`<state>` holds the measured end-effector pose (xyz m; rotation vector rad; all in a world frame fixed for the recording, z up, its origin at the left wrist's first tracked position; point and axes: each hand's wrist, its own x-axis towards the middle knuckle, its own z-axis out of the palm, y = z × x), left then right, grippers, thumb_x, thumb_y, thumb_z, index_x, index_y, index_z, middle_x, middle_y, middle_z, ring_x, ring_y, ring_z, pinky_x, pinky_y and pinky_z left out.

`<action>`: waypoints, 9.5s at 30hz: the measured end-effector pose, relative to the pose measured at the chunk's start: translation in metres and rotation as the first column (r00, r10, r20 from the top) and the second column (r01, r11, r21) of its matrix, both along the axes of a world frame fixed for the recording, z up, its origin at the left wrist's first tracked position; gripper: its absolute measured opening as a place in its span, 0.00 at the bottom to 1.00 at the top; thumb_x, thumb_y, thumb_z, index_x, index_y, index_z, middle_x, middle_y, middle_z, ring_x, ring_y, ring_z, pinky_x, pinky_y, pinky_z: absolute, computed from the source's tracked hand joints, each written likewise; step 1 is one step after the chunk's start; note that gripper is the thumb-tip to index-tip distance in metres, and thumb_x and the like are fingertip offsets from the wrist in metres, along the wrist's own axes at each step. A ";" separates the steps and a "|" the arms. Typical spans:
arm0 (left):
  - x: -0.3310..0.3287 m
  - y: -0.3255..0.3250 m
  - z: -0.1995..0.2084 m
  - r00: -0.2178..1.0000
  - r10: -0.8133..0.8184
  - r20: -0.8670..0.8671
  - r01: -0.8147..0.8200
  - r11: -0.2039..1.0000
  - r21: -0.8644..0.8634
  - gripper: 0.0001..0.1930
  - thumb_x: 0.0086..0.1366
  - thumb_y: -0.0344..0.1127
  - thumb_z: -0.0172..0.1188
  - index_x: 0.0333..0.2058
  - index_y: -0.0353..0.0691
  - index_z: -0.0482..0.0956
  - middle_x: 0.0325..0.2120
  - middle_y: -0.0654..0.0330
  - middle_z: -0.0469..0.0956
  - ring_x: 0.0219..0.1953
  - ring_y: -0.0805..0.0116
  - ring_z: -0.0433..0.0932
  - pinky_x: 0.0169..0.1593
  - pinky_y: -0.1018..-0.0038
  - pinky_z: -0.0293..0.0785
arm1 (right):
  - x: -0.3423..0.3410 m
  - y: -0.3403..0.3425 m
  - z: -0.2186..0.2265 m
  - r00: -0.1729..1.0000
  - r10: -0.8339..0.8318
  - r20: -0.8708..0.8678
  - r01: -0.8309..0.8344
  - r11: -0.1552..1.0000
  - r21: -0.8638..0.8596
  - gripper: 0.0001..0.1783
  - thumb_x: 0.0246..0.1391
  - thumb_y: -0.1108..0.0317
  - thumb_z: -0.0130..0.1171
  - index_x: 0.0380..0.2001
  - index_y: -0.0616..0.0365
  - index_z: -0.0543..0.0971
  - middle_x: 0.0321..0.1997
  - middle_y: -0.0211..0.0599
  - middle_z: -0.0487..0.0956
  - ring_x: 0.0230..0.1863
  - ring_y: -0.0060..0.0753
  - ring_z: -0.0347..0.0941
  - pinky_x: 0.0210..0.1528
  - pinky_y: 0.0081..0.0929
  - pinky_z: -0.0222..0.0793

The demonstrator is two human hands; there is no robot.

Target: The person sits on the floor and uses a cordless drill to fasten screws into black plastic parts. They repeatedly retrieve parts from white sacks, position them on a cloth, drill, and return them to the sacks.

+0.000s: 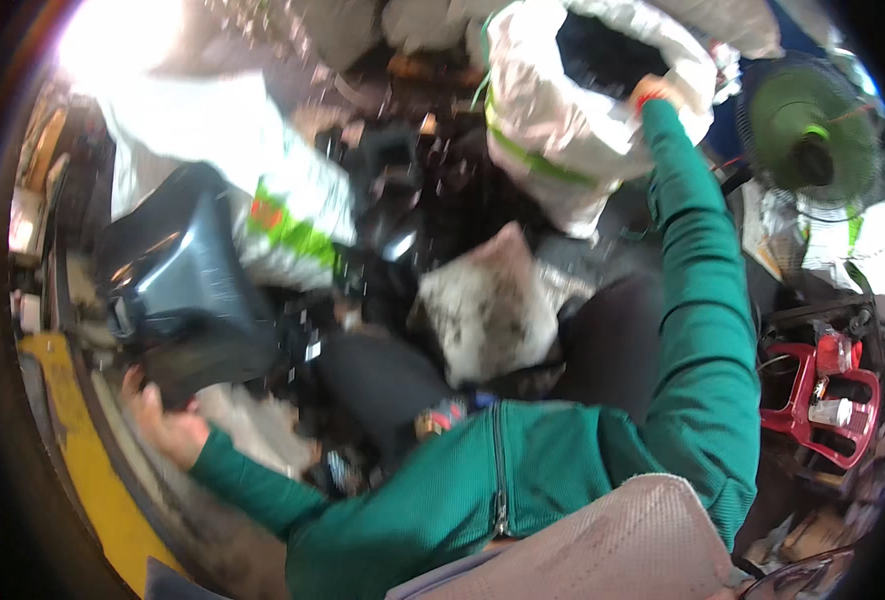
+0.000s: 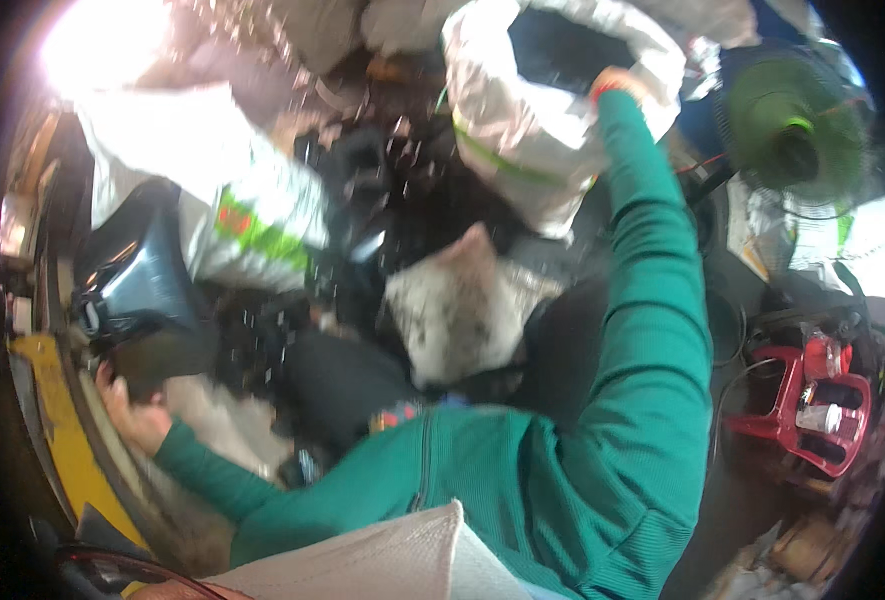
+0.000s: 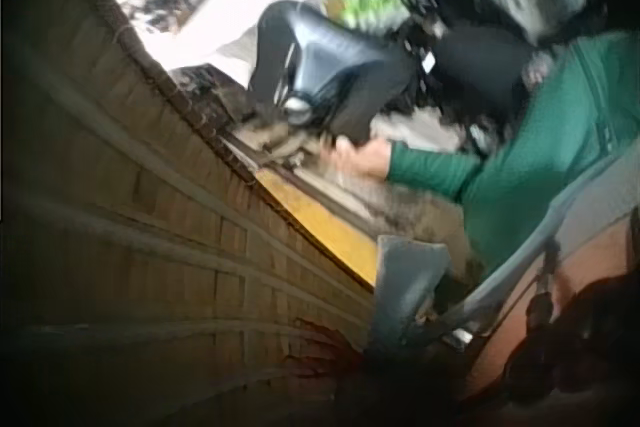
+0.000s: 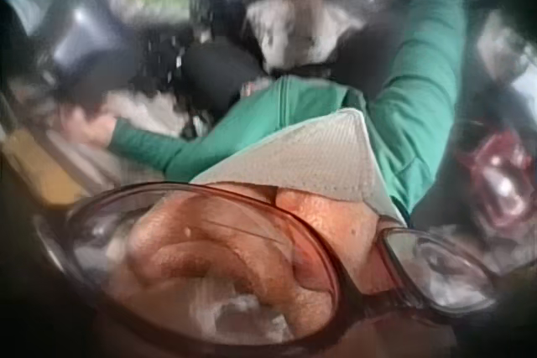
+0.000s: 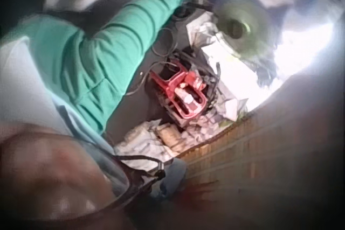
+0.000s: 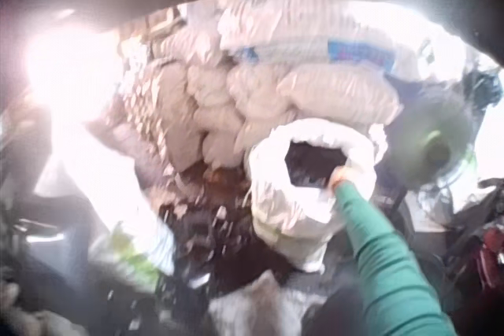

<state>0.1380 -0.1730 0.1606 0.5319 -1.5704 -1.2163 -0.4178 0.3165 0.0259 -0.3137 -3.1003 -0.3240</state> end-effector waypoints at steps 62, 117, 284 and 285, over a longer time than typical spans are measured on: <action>0.053 0.158 -0.178 0.370 -0.740 0.562 0.597 0.653 0.466 0.28 0.52 0.29 0.64 0.52 0.36 0.67 0.35 0.59 0.78 0.26 0.75 0.75 0.27 0.78 0.73 | 0.339 -0.069 -0.195 0.678 0.613 0.406 0.723 -0.656 -0.216 0.23 0.59 0.56 0.49 0.50 0.64 0.70 0.39 0.40 0.77 0.39 0.31 0.75 0.43 0.25 0.72; -0.019 0.193 -0.101 0.132 -0.586 0.800 0.853 0.478 0.209 0.34 0.49 0.34 0.67 0.54 0.35 0.63 0.50 0.53 0.70 0.50 0.66 0.71 0.53 0.71 0.67 | 0.419 -0.073 -0.123 0.552 0.708 0.441 0.834 -0.463 -0.301 0.17 0.57 0.61 0.54 0.47 0.59 0.73 0.29 0.21 0.71 0.27 0.11 0.67 0.30 0.13 0.72; -0.098 0.188 -0.171 -0.206 -0.343 0.916 0.635 0.666 0.392 0.22 0.50 0.40 0.68 0.42 0.36 0.72 0.21 0.60 0.77 0.16 0.74 0.73 0.23 0.75 0.70 | 0.376 -0.099 -0.273 0.914 0.283 0.292 0.309 -0.015 -0.951 0.21 0.44 0.50 0.65 0.28 0.60 0.80 0.23 0.31 0.78 0.27 0.21 0.71 0.33 0.22 0.66; -0.103 0.189 -0.169 -0.223 -0.317 0.922 0.651 0.656 0.383 0.23 0.50 0.41 0.68 0.42 0.36 0.72 0.23 0.59 0.78 0.18 0.71 0.75 0.25 0.74 0.72 | 0.376 -0.099 -0.274 0.915 0.285 0.285 0.307 -0.036 -0.951 0.21 0.44 0.51 0.65 0.28 0.60 0.80 0.23 0.30 0.78 0.26 0.20 0.70 0.32 0.21 0.66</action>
